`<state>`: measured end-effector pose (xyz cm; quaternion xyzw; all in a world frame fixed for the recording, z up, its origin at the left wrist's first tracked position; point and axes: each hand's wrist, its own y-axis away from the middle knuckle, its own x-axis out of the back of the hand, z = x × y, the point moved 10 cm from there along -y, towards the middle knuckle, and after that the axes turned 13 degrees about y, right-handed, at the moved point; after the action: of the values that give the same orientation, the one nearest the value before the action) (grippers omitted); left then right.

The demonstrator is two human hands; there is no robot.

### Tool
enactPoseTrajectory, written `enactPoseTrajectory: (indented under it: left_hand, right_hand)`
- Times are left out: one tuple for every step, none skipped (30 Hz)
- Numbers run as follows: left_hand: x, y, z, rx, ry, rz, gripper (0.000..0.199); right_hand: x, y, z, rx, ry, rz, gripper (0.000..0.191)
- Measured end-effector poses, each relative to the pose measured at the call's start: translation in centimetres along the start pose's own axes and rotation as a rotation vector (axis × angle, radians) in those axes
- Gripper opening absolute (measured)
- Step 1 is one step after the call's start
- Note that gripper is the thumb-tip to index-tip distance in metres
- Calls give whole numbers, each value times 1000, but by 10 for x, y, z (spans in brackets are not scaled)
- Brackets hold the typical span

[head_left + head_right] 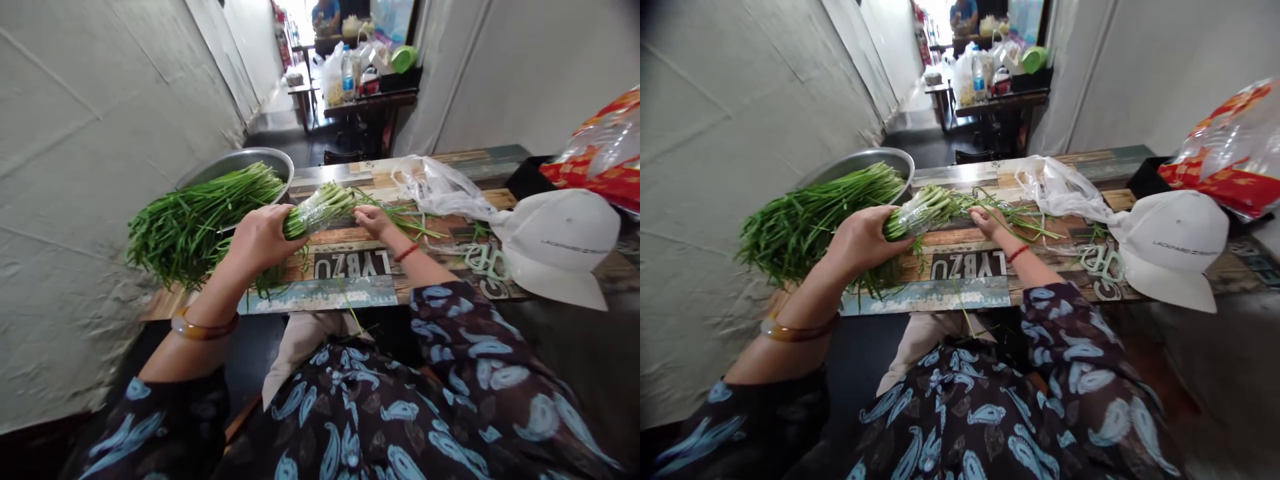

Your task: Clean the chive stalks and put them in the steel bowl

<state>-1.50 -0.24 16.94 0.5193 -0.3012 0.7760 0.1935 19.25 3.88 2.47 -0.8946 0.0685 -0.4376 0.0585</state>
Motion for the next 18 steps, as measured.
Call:
enactPoseTrajectory:
  left_hand:
    - [-8,2,-2,8,-7,-28,38]
    - [-17,4,-6,26,-4,-58,37]
    - [-27,5,-10,49,5,-85,36]
    - [-39,6,-14,72,14,-112,37]
    - [-51,7,-18,92,20,-139,38]
    - [-64,8,-21,108,23,-157,40]
    - [-78,9,-23,116,32,-181,41]
    - [-93,10,-25,115,40,-211,43]
    - [-107,11,-27,120,44,-232,44]
    - [-120,12,-28,121,45,-252,45]
    - [-129,13,-30,119,42,-259,46]
    - [-136,13,-31,114,37,-252,46]
    - [-140,13,-32,101,35,-242,47]
    - [-142,13,-33,87,39,-227,46]
    - [-142,12,-33,74,48,-216,45]
    - [-142,12,-34,68,61,-212,43]
    - [-141,12,-35,68,74,-210,42]
    - [-140,12,-36,72,82,-214,42]
  right_hand:
    - [9,18,2,26,-93,-20,35]
    - [19,42,0,78,-140,-39,34]
    - [30,70,-5,140,-140,-51,32]
    - [37,100,-9,186,-135,-96,30]
    - [38,130,-11,206,-150,-183,28]
    - [32,161,-11,211,-183,-308,26]
    - [22,191,-10,216,-221,-454,24]
    - [8,221,-5,202,-250,-592,24]
    - [-6,245,7,140,-265,-662,26]
    - [-22,263,23,64,-261,-682,27]
    - [-39,276,43,-21,-229,-655,27]
    - [-55,282,62,-92,-170,-574,27]
    - [-71,285,76,-135,-109,-486,27]
    - [-89,286,87,-172,-80,-416,27]
    - [-108,284,93,-210,-107,-362,31]
    - [-126,281,97,-267,-168,-309,35]
    - [-141,277,101,-340,-210,-249,37]
    - [-156,273,97,-358,-233,-233,38]
